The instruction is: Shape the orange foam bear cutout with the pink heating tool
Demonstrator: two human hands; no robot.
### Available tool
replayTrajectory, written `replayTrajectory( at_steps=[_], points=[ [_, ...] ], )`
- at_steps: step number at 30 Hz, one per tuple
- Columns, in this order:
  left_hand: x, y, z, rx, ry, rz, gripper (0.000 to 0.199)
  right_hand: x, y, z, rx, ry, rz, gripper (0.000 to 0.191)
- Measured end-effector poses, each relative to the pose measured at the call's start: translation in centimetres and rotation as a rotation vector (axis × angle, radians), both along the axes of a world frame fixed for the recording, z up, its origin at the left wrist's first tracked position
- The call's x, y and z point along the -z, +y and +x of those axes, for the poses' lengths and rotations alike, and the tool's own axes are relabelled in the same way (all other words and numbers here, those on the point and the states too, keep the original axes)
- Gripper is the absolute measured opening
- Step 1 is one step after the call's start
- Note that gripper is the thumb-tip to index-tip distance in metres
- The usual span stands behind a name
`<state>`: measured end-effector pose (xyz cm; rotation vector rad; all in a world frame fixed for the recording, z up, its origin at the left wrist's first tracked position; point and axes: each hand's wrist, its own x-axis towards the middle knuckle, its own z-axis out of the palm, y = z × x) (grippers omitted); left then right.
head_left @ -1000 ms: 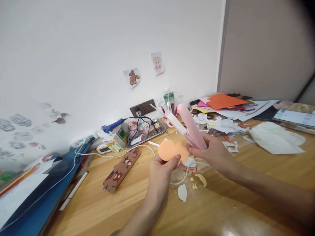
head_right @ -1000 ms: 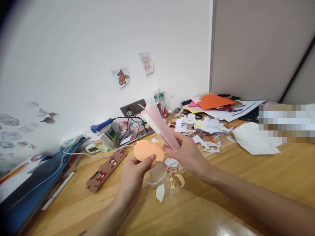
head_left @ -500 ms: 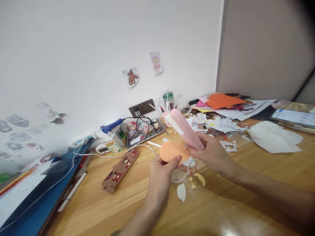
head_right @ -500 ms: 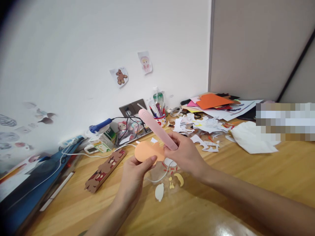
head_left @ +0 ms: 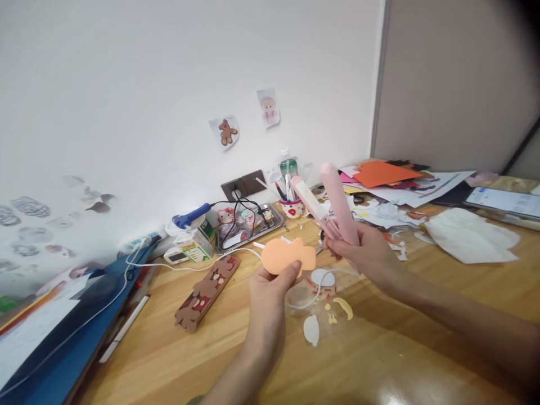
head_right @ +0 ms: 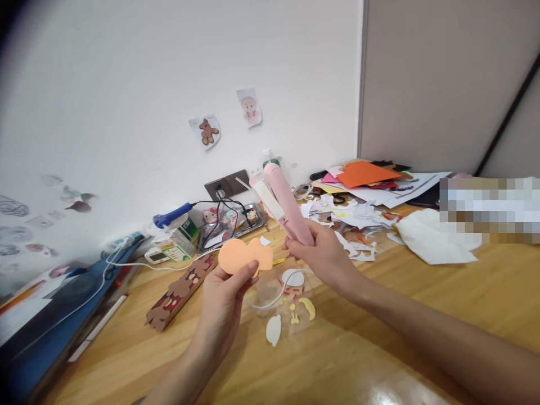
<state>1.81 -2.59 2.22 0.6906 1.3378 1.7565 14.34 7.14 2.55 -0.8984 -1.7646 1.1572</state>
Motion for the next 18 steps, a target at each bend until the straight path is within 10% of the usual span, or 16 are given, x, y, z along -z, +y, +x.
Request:
replayTrajectory(
  at_steps=[18],
  points=[
    [-0.3,-0.5,0.9,-0.084,0.293,-0.105,0.016,0.0,-1.4,-0.3,-0.05,-0.072,0.23,0.016]
  ],
)
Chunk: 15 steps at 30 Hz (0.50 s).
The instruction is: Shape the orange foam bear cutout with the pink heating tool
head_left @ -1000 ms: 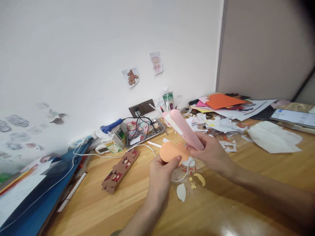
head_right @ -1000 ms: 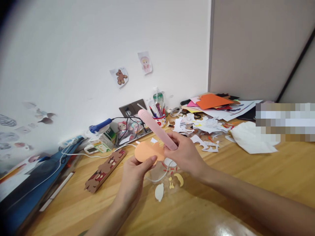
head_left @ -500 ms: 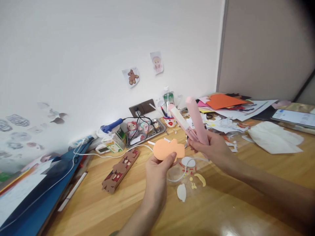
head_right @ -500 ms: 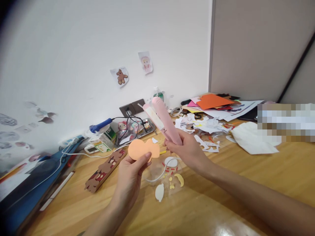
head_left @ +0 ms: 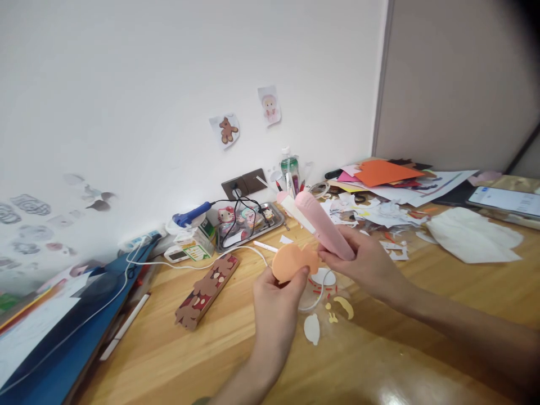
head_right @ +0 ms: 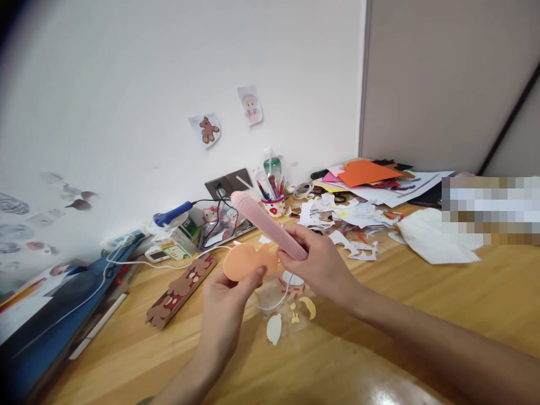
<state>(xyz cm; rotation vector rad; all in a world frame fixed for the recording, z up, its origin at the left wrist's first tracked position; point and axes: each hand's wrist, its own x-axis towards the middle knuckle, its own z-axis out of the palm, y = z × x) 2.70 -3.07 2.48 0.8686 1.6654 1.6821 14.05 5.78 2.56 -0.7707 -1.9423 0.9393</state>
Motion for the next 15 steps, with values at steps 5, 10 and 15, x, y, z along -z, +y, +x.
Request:
replayTrajectory(
  at_steps=[5,10,15],
  points=[
    [0.18,-0.29,0.62,0.005,0.154,-0.014,0.012,0.57,0.09,-0.08,-0.027,-0.004,0.023,0.024],
    [0.56,-0.26,0.79,0.012,0.158,-0.009,0.013,1.0,0.2,-0.39,-0.026,0.035,-0.006,0.017],
    [0.54,-0.06,0.75,0.009,0.11,0.01,0.013,0.8,0.06,-0.58,0.023,0.068,-0.056,0.01]
  ],
)
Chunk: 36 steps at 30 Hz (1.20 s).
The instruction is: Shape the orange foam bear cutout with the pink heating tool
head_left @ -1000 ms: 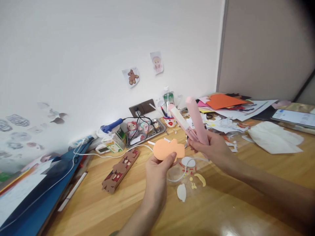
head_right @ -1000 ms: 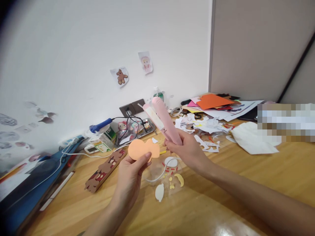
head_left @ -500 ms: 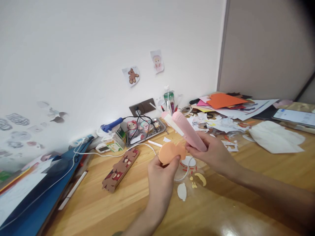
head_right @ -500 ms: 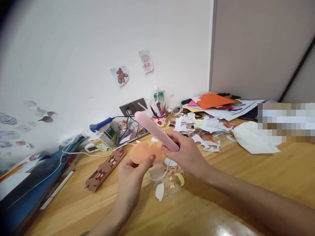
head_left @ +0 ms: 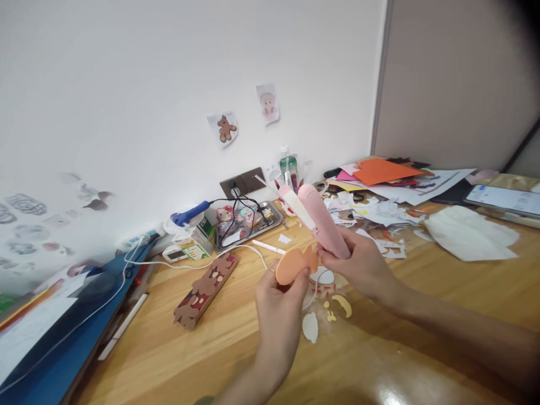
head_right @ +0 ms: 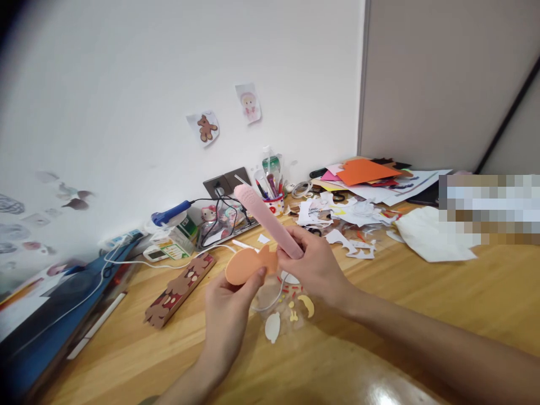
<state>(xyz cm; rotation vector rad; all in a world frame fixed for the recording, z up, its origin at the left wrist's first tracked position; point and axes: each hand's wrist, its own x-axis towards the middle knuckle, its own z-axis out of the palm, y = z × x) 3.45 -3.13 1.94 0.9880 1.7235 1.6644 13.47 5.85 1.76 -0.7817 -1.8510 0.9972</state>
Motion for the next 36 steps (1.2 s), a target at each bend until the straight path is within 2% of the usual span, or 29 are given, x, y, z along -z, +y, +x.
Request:
replayTrajectory(
  at_steps=[6,10,14,19,26,32,36],
  points=[
    [0.2,0.2,0.1,-0.001,-0.068,0.037,0.015,-0.1,-0.1,-0.1,0.002,0.043,-0.042,0.008],
    [0.2,0.0,-0.2,-0.035,-0.089,0.067,0.013,0.1,0.9,0.0,0.085,0.031,-0.08,0.005],
    [0.1,-0.1,-0.6,-0.081,-0.097,0.125,0.012,0.1,2.0,0.3,0.13,0.026,-0.148,0.012],
    [0.3,0.2,-0.7,-0.04,-0.24,0.155,0.015,-0.2,1.4,0.4,0.051,0.035,-0.171,0.017],
    [0.3,0.4,-0.4,0.036,-0.423,0.147,0.016,-0.4,0.5,0.4,0.014,0.029,-0.058,0.013],
    [0.2,0.5,-0.5,0.088,-0.455,0.075,0.017,-0.5,0.5,0.5,-0.002,-0.009,-0.018,0.009],
    [0.3,0.7,-0.7,0.164,-0.458,0.066,0.016,-0.4,0.8,0.6,0.009,0.005,-0.072,0.01]
  ],
)
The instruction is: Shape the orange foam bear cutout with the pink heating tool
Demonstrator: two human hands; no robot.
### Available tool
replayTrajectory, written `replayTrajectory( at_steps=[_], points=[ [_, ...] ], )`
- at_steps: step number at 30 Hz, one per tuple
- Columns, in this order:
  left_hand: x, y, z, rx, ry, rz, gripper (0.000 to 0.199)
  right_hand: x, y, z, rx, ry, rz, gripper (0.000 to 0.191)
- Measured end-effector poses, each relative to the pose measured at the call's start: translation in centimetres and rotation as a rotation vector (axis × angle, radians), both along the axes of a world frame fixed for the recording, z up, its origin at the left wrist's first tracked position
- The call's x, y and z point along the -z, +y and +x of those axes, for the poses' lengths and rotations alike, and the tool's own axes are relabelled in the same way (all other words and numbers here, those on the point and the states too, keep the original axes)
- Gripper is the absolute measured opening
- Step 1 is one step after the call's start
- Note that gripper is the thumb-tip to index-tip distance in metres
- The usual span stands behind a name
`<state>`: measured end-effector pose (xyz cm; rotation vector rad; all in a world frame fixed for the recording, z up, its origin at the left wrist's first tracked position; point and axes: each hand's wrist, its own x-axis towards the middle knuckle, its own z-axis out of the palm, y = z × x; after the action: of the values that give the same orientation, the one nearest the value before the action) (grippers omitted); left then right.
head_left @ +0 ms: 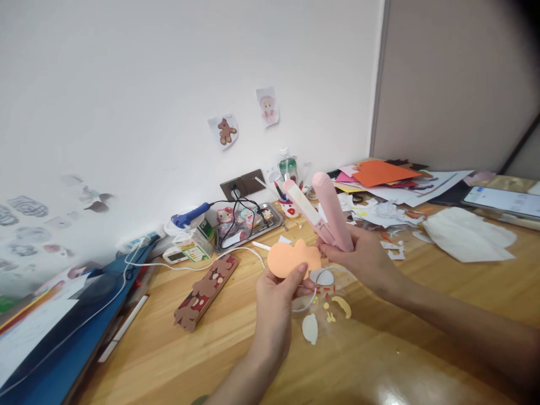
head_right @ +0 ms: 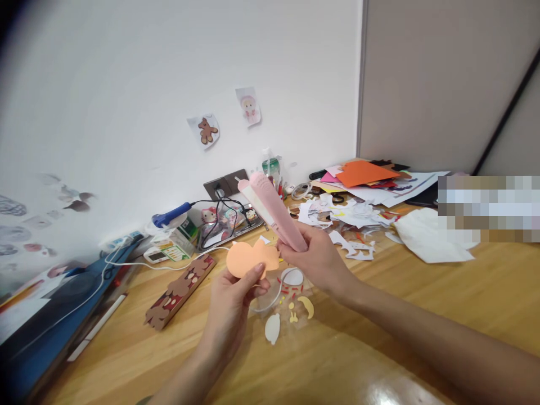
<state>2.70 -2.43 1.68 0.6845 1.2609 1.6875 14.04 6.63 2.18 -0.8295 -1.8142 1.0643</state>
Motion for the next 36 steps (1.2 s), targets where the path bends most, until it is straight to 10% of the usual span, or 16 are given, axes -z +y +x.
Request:
replayTrajectory(
  at_steps=[6,20,36],
  points=[
    [-0.4,0.5,-1.2,-0.033,-0.093,0.023,0.02,-0.1,1.6,0.3,0.009,0.083,-0.158,0.021],
    [-0.9,1.0,-3.6,-0.231,-0.35,0.098,0.012,-1.7,1.2,0.5,-0.486,-0.114,-0.169,0.031],
    [-0.4,0.7,-3.0,-0.138,-0.163,-0.035,0.018,-1.1,0.9,0.1,-0.347,-0.219,-0.096,0.026]
  ],
)
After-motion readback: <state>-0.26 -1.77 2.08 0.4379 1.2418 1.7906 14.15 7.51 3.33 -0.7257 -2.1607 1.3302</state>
